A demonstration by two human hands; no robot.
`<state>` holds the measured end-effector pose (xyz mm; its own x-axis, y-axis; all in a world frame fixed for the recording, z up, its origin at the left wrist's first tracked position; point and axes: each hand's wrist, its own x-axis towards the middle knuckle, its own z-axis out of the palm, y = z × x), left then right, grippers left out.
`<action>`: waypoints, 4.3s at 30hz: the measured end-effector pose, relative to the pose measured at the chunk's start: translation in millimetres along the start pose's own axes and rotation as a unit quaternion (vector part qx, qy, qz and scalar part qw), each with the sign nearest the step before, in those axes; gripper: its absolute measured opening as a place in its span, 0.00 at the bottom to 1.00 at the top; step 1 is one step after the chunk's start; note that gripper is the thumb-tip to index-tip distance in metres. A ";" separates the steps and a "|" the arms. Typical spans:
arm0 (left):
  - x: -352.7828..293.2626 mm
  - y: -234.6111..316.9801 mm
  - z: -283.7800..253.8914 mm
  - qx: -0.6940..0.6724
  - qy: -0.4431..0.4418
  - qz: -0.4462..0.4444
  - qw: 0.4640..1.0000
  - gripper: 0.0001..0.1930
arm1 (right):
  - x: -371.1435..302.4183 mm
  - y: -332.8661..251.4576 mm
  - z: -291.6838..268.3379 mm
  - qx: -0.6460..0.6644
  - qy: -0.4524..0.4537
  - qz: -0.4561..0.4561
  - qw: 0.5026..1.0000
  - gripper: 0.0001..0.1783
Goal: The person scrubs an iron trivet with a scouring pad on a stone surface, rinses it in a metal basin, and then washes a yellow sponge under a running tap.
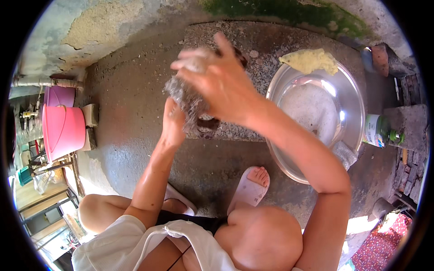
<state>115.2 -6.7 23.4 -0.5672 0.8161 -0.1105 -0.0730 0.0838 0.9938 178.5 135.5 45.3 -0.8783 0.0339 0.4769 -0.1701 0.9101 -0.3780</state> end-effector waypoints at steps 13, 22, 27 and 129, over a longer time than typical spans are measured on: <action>7.7 -3.5 8.0 -0.104 -0.011 -0.016 0.994 0.12 | -0.8 12.5 2.7 -0.056 0.013 0.140 0.988 0.19; 0.8 10.1 3.2 -0.267 0.056 -0.097 0.957 0.12 | -35.0 45.6 -7.7 0.411 0.230 0.354 0.808 0.10; -3.4 7.0 7.9 -0.053 0.060 -0.078 0.994 0.15 | -13.1 8.5 -7.1 0.073 0.034 0.074 0.994 0.17; 66.4 -104.3 -46.0 -0.245 0.046 -0.181 0.951 0.12 | -14.0 100.1 42.4 -0.058 0.003 0.191 0.980 0.26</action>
<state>47.4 12.4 -88.1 -0.5006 0.7289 -0.4670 -0.6377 0.0543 0.7684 154.8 208.5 -32.9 -0.8649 0.3840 0.3232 0.2236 0.8713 -0.4368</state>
